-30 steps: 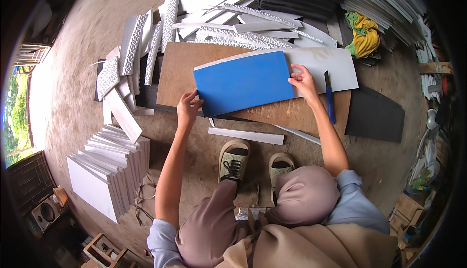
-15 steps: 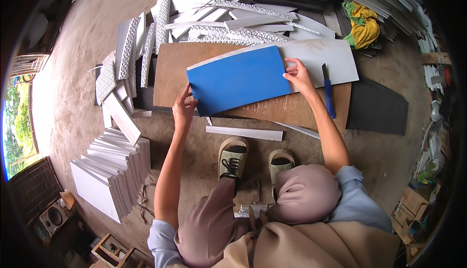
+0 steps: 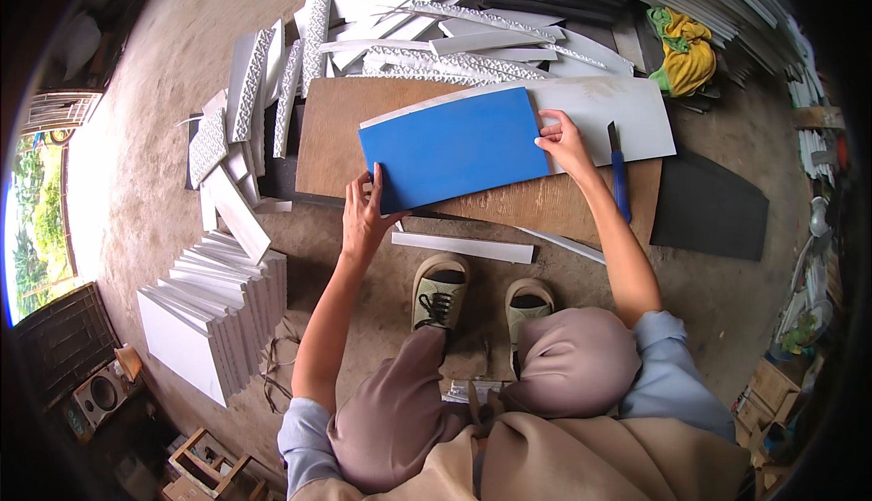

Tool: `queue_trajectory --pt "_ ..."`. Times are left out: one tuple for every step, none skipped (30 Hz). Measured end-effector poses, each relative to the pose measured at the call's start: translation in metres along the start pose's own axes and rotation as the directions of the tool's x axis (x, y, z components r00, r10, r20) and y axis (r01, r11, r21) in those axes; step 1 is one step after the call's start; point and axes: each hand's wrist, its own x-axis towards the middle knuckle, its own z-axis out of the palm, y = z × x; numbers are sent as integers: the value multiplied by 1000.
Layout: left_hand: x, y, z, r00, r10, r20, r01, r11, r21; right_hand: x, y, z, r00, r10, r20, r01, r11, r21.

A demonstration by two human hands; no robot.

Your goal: The person sits on the floor and uses a blue rectangular template to mark and cut white foam sheets with a utility knife. They repeatedly align the template, score the foam, and separate the cut pieces, stacking the finished items nearby.

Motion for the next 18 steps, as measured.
queue_trajectory --pt "-1 0 2 1000 -3 -1 3 1000 2 0 0 0 1000 -3 4 3 1000 -6" --pt "-1 0 4 1000 2 -9 -2 1000 -12 0 2 -2 1000 -4 4 4 1000 -8" --pt "-2 0 5 1000 6 -18 -7 1000 -26 2 3 -2 1000 -4 4 4 1000 -10" --pt "-2 0 7 1000 10 -27 -12 999 -40 2 5 -3 1000 -6 4 6 1000 -13" --pt "-1 1 5 1000 2 -1 -2 1000 -11 3 4 -3 1000 -3 2 3 1000 -29" --pt "0 2 3 1000 -7 26 6 1000 18 3 4 -2 1000 0 -1 0 999 -46" --pt "0 4 2 999 -15 52 13 999 46 3 3 -2 1000 2 -5 -3 998 -64" --pt "3 9 0 999 14 29 -16 996 85 4 4 -3 1000 1 -9 -2 998 -62" --pt "6 17 -2 999 45 8 -45 991 123 4 6 -3 1000 0 -14 -1 998 -61" --pt "10 24 -2 997 78 -12 -75 984 160 3 8 -5 1000 1 -22 -2 998 -60" --pt "13 29 0 997 53 51 -60 987 149 4 5 -3 1000 2 -19 -4 998 -57" --pt "21 35 4 994 49 93 -66 979 192 4 4 -2 1000 9 -16 -10 998 -54" --pt "32 42 10 988 119 94 -132 981 143 3 2 -3 1000 18 -14 -18 998 -52" --pt "45 50 18 978 187 90 -196 976 93 3 0 -3 1000 26 -11 -26 998 -52" --pt "61 62 24 960 261 102 -267 962 52 2 -1 -2 1000 26 -7 -26 998 -49" --pt "79 78 29 936 334 108 -337 941 9 2 -2 -2 1000 21 -2 -21 999 -39" --pt "93 91 36 903 421 90 -425 905 32 2 -4 0 1000 14 9 -14 1000 -27" --pt "106 104 44 887 457 73 -460 887 32 1 -5 0 1000 11 15 -11 1000 -17"
